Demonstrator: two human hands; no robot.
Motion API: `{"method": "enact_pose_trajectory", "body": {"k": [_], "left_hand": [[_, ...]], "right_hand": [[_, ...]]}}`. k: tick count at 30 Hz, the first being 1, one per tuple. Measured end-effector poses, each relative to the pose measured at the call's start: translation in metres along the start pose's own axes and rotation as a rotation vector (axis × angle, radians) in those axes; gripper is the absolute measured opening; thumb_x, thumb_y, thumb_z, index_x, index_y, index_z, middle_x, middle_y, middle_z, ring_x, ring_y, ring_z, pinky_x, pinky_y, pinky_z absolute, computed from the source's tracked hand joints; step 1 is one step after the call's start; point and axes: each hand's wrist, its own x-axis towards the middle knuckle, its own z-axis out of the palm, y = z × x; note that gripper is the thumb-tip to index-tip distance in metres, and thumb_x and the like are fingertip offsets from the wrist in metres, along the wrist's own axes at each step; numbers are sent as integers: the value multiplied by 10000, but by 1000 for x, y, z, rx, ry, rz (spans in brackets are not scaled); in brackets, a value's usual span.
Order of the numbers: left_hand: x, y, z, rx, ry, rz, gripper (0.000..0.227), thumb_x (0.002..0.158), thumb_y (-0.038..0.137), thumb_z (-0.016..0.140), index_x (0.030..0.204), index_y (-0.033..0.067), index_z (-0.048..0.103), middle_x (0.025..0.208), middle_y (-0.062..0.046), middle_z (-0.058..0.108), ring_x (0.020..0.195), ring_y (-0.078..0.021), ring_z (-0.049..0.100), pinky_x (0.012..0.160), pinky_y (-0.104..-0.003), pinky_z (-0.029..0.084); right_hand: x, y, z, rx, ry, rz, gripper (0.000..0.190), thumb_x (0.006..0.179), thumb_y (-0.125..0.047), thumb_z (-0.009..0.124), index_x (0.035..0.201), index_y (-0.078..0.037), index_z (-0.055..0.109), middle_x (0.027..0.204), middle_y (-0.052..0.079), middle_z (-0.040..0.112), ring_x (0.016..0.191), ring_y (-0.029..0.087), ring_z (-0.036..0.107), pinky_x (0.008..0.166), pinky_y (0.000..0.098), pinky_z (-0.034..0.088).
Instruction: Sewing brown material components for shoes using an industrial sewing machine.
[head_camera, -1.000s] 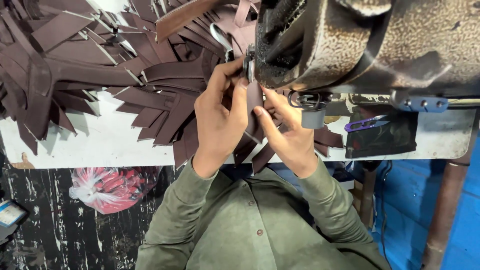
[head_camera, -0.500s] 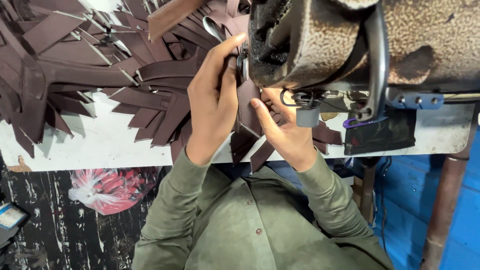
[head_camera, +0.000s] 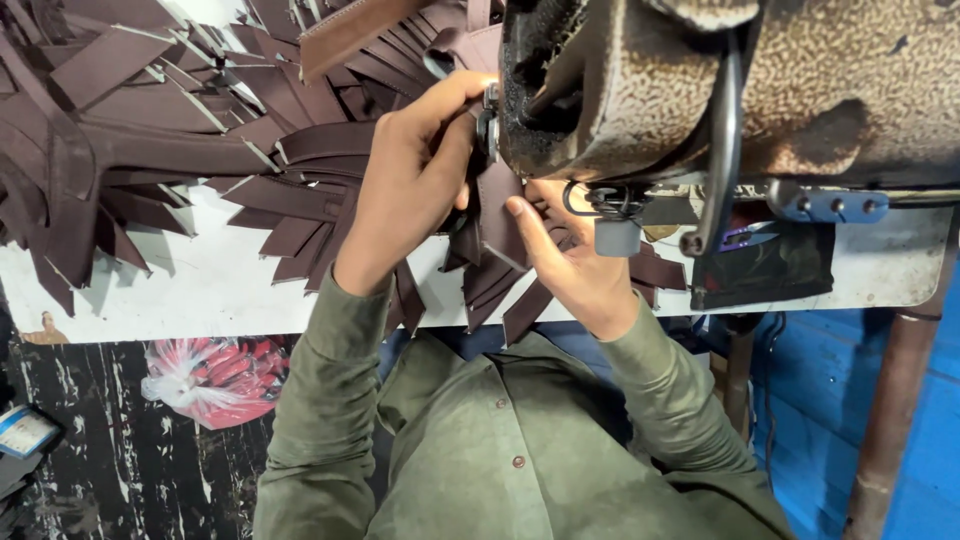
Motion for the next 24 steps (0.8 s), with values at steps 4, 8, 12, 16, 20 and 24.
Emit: {"method": "enact_pose_trajectory", "body": {"k": [4,8,12,16,20,24], "left_hand": [[-25,-2,17,288,237,218,234,1090,56,552,1301,76,651,795,-48,678,639,-63,639,610,-241,480],[-41,-11,52,374,479,151,247,1066,63,608,1303,93,670,756,-50,724,631,-93,703,584,-236,503],[-43,-19,59,369,552,157,247,1069,62,619,1311,94,656,797,-35,757,652,-82,725,565,-226,489],[-35,-16,63,372,577,193,262,1082,51,620,1338,101,651,878,-34,768,686,-70,739,578,-215,497],[-30,-17,69,415,598,158,273,1075,40,633,1339,95,673,859,-56,747,624,-92,677,558,-234,467],[-31,-25,69,461,604,122,266,1053,39,648,1313,81,686,737,-61,722,533,-101,639,531,-256,443]], "right_hand": [[2,21,-14,-387,62,-200,206,973,-61,765,1157,10,704,1052,99,717,957,209,687,891,345,543],[16,28,-30,-312,-73,-137,172,969,-157,870,997,-68,725,940,30,726,850,201,698,829,342,515],[6,54,-31,-420,-112,-172,143,978,-129,830,1043,-72,716,991,21,706,904,215,680,865,369,509],[4,68,-37,-416,-121,-159,156,949,-79,769,1084,-73,692,1062,19,690,975,236,663,932,401,503],[2,66,-40,-643,104,-464,336,862,-76,781,1114,88,630,1109,205,582,998,383,619,920,435,507],[-8,85,-40,-797,-16,-531,253,926,-59,744,1167,-28,677,1195,198,623,1071,366,618,982,461,496]]}}
